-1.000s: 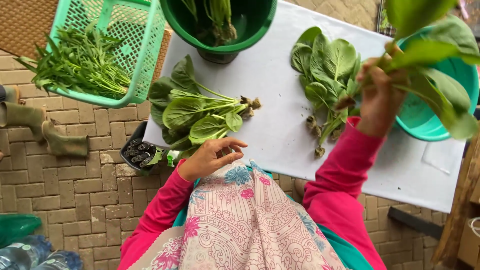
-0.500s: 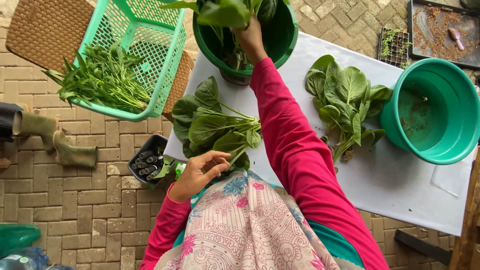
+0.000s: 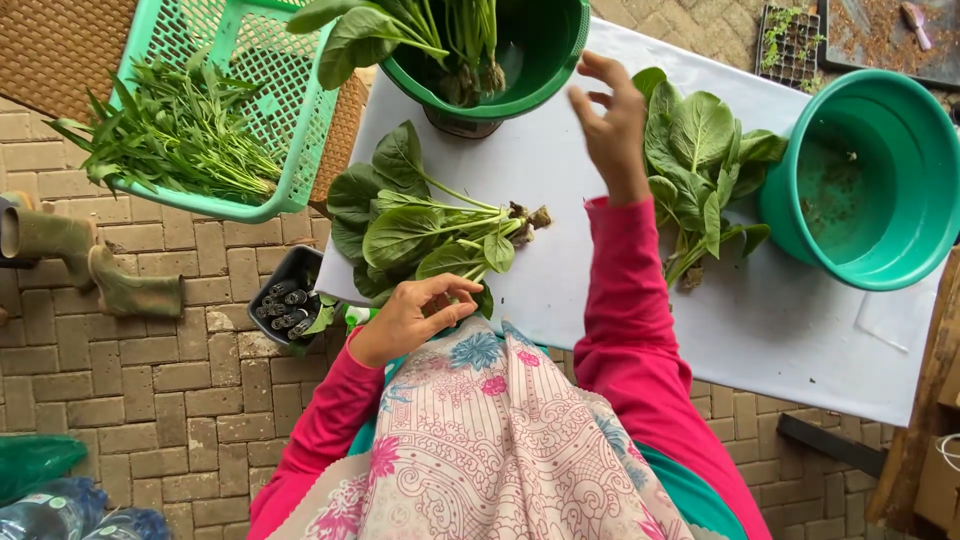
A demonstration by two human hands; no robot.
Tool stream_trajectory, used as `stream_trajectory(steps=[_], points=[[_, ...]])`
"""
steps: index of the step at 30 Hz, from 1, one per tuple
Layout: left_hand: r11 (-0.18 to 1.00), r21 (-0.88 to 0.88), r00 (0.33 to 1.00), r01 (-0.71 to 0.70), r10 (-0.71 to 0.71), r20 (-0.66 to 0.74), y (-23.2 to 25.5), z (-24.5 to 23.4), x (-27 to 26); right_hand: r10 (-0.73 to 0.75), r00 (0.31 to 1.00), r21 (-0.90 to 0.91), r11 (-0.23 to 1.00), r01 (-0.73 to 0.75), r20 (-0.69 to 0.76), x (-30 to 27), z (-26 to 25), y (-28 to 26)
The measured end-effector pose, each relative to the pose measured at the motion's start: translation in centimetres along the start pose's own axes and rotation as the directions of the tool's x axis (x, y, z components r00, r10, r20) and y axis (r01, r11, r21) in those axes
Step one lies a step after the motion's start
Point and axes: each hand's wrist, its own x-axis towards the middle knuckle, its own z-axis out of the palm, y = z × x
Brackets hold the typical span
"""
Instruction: The person sorts harvested leafy green vegetables on a white table, picking up bok choy bunches one at a time and placing them upright into a green bucket, while other greens sit in a green plastic basket nearby. The person continues transferring bunches from the table into the bucket throughout the clip.
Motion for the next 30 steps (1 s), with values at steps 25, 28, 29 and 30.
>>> stream_trajectory(steps=[25, 28, 29, 30], points=[[0.986, 0.125, 0.969, -0.11, 0.079, 0.235, 0.2, 5.6, 3.8, 0.285, 0.79, 0.341, 0.934, -0.104, -0.542, -18.3, -15.4, 3.7], [0.985, 0.13, 0.969, -0.116, 0.084, 0.232, 0.3, 5.9, 3.9, 0.292, 0.79, 0.337, 0.934, -0.116, -0.539, -18.5, -15.7, 3.8], [0.985, 0.131, 0.97, -0.113, 0.08, 0.23, 0.2, 5.9, 3.8, 0.295, 0.79, 0.339, 0.933, -0.118, -0.537, -18.5, -15.8, 3.8], [0.985, 0.137, 0.971, -0.107, 0.074, 0.226, 0.2, 6.0, 3.7, 0.292, 0.791, 0.331, 0.936, -0.12, -0.538, -18.5, -15.9, 3.7]])
